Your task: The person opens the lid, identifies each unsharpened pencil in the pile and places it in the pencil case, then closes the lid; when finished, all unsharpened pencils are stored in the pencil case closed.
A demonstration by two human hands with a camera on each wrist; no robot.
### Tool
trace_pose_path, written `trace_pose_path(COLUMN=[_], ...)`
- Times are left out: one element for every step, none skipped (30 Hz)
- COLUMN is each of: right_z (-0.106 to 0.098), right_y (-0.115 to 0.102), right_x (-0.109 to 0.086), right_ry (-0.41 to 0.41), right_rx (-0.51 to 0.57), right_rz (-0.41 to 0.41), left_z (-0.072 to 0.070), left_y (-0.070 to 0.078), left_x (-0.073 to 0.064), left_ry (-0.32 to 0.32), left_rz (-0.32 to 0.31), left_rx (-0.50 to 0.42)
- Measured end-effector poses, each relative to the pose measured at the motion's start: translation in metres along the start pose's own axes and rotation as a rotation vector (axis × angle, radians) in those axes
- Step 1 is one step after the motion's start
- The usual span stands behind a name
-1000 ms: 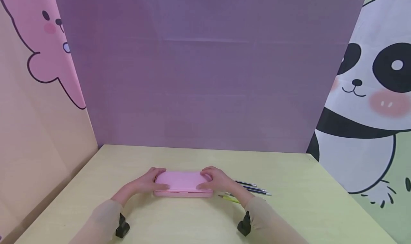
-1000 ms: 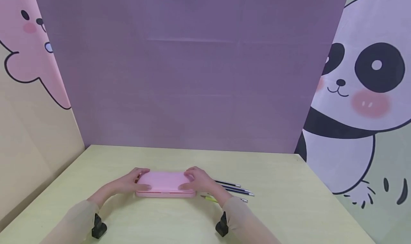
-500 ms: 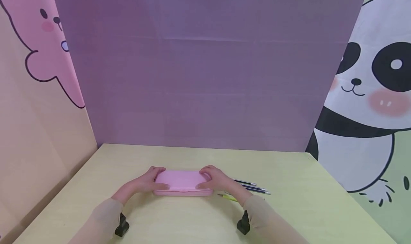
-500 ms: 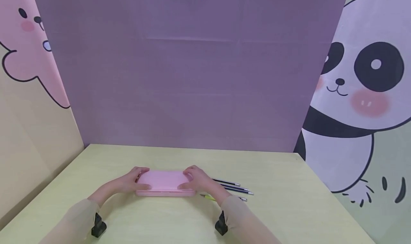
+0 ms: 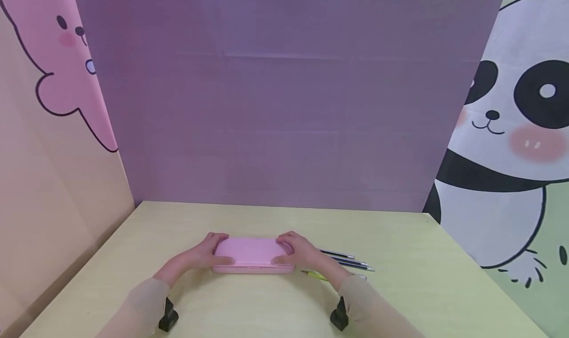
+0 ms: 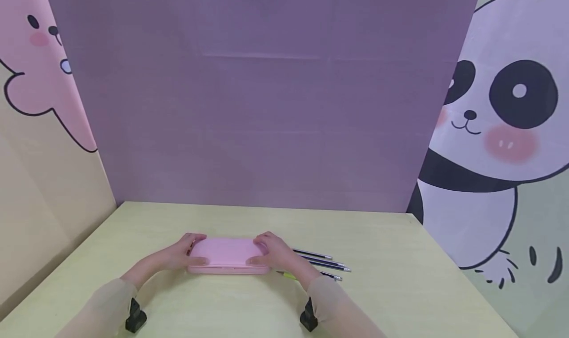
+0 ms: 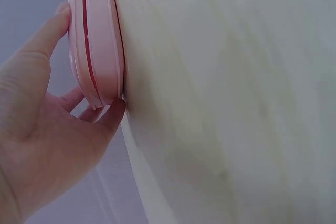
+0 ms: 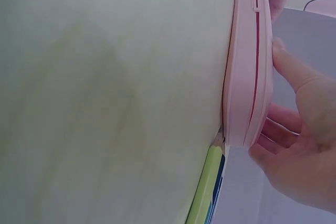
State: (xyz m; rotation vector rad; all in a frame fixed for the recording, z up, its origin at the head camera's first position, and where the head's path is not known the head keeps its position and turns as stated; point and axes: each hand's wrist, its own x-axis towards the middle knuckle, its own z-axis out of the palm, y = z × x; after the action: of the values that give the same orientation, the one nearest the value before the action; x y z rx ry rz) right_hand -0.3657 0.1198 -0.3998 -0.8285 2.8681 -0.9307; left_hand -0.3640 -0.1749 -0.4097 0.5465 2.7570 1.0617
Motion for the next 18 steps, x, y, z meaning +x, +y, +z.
trace_pose_path(right_z=[0.0, 0.0, 0.0001, 0.0, 0.0, 0.0, -0.0002, -0.0002, -0.0003, -0.0004, -0.0004, -0.0005, -0.0006, -0.0005, -0.0008, -0.0011, -0.0013, -0.0014], right_y=[0.0, 0.0001, 0.0002, 0.0, -0.0001, -0.0002, -0.0005, -0.0007, -0.0008, -0.0012, -0.0015, -0.0022, -0.003, -0.0036, -0.0045, -0.0053, -0.0056, -0.0056], right_x=[-0.0002, -0.0003, -0.0003, -0.0005, -0.0006, -0.0007, -0.0009, -0.001, -0.001, -0.0011, -0.0012, -0.0014, -0.0017, -0.0017, -0.0018, -0.0018, -0.0017, -0.0015], right_ry=[0.0, -0.001, 0.001, 0.001, 0.001, 0.001, 0.001, 0.0, -0.001, -0.003, -0.004, -0.006, -0.008, -0.011, -0.015, -0.019, -0.024, -0.027], right_rx=[-0.006, -0.013, -0.023, -0.027, -0.031, -0.036, -0.038, -0.042, -0.049, -0.051, -0.054, -0.057, -0.06, -0.065, -0.066, -0.063, -0.062, -0.06], right_rz=[-0.006, -0.012, -0.015, -0.018, -0.021, -0.022, -0.024, -0.025, -0.024, -0.025, -0.025, -0.024, -0.023, -0.02, -0.018, -0.018, -0.017, -0.017], left_z=[0.0002, 0.0004, 0.0005, 0.0006, 0.0006, 0.0007, 0.0007, 0.0005, 0.0002, 0.0, -0.0004, -0.0006, -0.0011, -0.0014, -0.0014, -0.0014, -0.0014, -0.0012], left_y=[0.0003, 0.0006, 0.0012, 0.0014, 0.002, 0.0024, 0.0028, 0.0033, 0.0041, 0.0046, 0.0054, 0.0059, 0.0065, 0.0066, 0.0069, 0.007, 0.0071, 0.0069], left_x=[0.0, 0.0001, -0.0002, -0.0002, -0.0004, -0.0006, -0.0007, -0.001, -0.0014, -0.0015, -0.0021, -0.0025, -0.0029, -0.0032, -0.0034, -0.0034, -0.0033, -0.003], left_ry=[0.0, 0.002, 0.002, 0.002, 0.003, 0.003, 0.002, 0.0, -0.001, -0.003, -0.005, -0.008, -0.011, -0.013, -0.013, -0.015, -0.015, -0.014], left_rz=[-0.001, -0.006, -0.004, -0.009, -0.009, -0.011, -0.012, -0.011, -0.012, -0.016, -0.018, -0.019, -0.019, -0.018, -0.019, -0.019, -0.02, -0.022], left_rx=[-0.004, -0.01, -0.008, -0.012, -0.01, -0.009, -0.01, -0.011, -0.011, -0.016, -0.016, -0.018, -0.018, -0.015, -0.013, -0.012, -0.009, -0.009])
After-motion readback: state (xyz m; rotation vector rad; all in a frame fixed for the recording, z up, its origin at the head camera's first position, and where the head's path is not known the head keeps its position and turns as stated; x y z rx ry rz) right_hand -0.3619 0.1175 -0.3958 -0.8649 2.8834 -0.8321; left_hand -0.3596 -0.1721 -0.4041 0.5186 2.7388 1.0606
